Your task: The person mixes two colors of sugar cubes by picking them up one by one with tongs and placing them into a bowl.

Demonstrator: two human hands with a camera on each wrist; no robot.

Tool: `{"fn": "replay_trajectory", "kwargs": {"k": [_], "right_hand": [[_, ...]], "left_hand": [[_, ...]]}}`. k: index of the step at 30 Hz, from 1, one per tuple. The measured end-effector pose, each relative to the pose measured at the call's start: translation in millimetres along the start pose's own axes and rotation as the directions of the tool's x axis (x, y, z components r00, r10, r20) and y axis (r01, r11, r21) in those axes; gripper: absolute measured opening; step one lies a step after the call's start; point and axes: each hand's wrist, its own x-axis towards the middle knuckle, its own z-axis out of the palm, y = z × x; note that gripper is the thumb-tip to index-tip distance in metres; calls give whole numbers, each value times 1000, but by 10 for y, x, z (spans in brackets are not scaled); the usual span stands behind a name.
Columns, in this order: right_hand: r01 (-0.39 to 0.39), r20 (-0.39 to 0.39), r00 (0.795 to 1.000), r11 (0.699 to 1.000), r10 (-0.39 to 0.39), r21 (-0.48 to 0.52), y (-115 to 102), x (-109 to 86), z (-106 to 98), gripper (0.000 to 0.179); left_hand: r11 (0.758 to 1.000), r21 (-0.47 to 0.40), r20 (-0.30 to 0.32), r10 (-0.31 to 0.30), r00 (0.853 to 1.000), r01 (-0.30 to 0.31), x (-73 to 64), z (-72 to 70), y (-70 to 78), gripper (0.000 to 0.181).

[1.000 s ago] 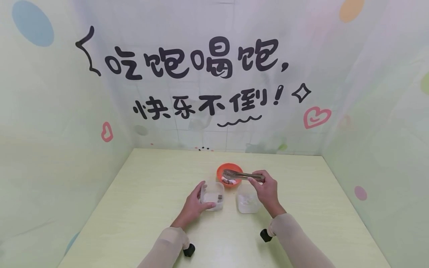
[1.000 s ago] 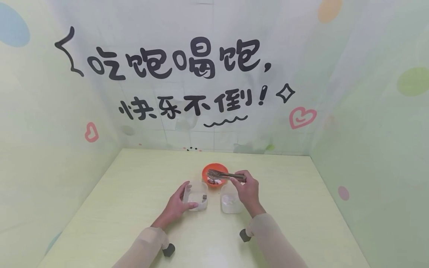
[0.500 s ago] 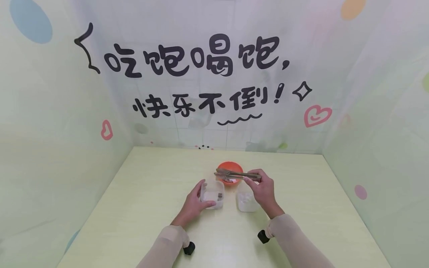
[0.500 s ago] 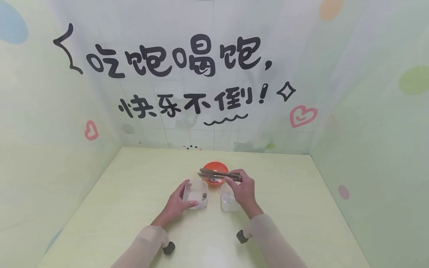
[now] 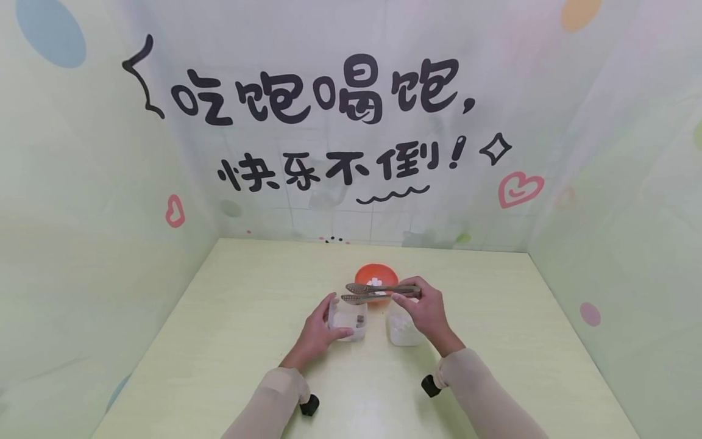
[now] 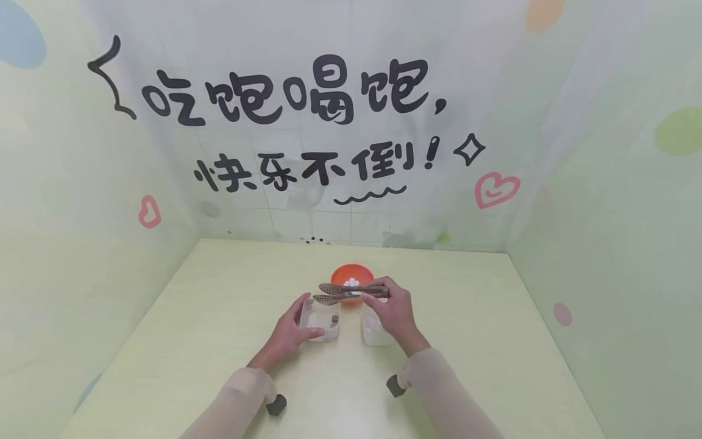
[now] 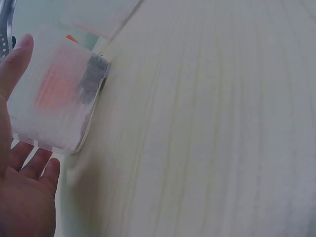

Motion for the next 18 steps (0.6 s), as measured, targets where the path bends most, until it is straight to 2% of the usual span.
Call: {"fn": "replay_trajectory", "kwargs": {"k": [3,7,18], "right_hand": [[2,66,998,1000,-3,10,6,3,4,20],[-32,119,992,999,30,20,21,3,16,23],[-79,156,985,997,77,4,62,-16,119,26]], "left_hand": [[1000,-10,0,3,1000,-3,3,-1,-7,99],[1000,-24,3,10,1000,-10,10,-4,-18,99],[1000,-17,13,22,1000,-22,6,-15,-20,106]]}}
